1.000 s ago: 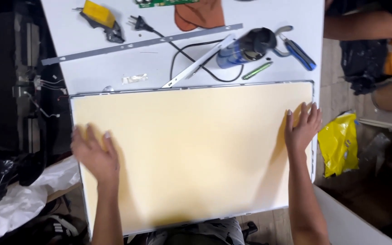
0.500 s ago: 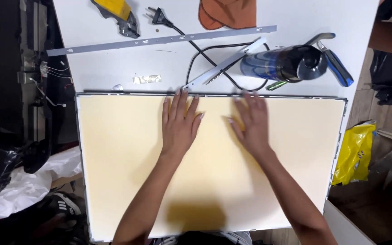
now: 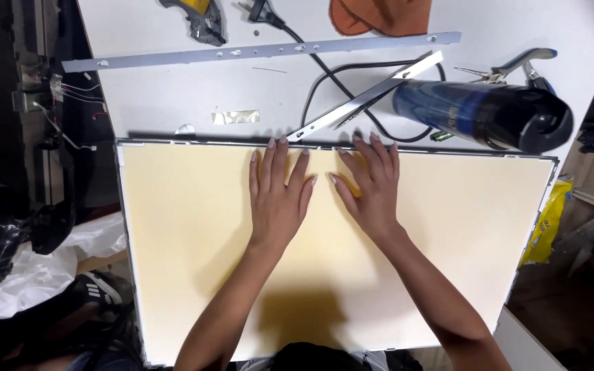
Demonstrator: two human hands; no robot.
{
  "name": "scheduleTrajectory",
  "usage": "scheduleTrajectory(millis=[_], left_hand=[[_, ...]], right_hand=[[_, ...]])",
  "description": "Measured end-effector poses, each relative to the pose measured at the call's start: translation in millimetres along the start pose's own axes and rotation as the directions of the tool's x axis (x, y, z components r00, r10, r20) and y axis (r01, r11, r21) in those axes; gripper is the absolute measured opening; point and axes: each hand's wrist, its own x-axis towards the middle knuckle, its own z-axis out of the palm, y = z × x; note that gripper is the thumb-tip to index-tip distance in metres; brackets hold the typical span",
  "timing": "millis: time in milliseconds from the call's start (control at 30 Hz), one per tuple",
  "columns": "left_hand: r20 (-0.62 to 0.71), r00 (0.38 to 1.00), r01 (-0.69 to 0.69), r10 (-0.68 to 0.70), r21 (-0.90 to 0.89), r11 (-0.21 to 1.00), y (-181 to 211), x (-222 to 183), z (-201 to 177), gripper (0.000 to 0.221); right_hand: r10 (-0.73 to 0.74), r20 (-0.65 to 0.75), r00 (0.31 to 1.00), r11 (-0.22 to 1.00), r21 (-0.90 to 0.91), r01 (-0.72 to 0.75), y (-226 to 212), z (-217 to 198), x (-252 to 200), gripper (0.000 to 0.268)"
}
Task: Assembling the internal layers and outer frame of a flat-screen display panel on a repair bench.
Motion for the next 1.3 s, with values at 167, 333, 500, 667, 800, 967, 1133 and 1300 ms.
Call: scheduleTrajectory(millis=[167,333,500,667,800,967,1133,1300], left_hand=[[-0.006,1.0,0.016,-0.016,-0.022,1.0,-5.6,6.3,-6.4,0.041],[0.002,1.0,0.019,-0.019,-0.04,0.999,-8.2,7.6,-10.3,0.036],[0.086,0.996,-0.035,0.038,-0.026,0.999,-2.2,4.8,-7.3,0.047],[0.091,0.995,-0.029,0.028,0.001,1.0,-1.8,2.3,-13.0,0.046],[0.084,0.996,-0.034,0.033,0.007,0.999,-5.3,-5.2,-11.1,0.045],[-0.005,1.0,-0.022,0.022,-0.017,1.0,-10.0,10.7,-18.8,0.037],[-0.035,0.999,-0.031,0.028,-0.074,0.997,-12.7,24.3,-18.6,0.032],[-0.054,0.997,-0.061,0.053,-0.162,0.985,-14.3,19.9,-13.6,0.03]], right_hand=[[0.066,-0.01,0.998,0.996,0.056,-0.065,-8.7,4.4,6.1,0.041],[0.071,-0.023,0.997,0.997,0.038,-0.07,-6.1,6.3,7.1,0.03],[-0.022,-0.019,1.0,0.999,-0.026,0.022,-11.5,12.9,2.3,0.034],[-0.01,-0.023,1.0,1.0,-0.005,0.01,-16.3,11.3,5.7,0.041],[0.011,-0.012,1.0,1.0,0.002,-0.011,-17.9,2.2,7.3,0.037],[0.044,-0.03,0.999,0.998,0.052,-0.043,-16.5,-2.9,14.6,0.034],[0.097,-0.008,0.995,0.984,0.148,-0.095,-21.1,-8.2,26.4,0.028],[0.104,0.02,0.994,0.969,0.225,-0.105,-23.1,-11.8,32.0,0.036]])
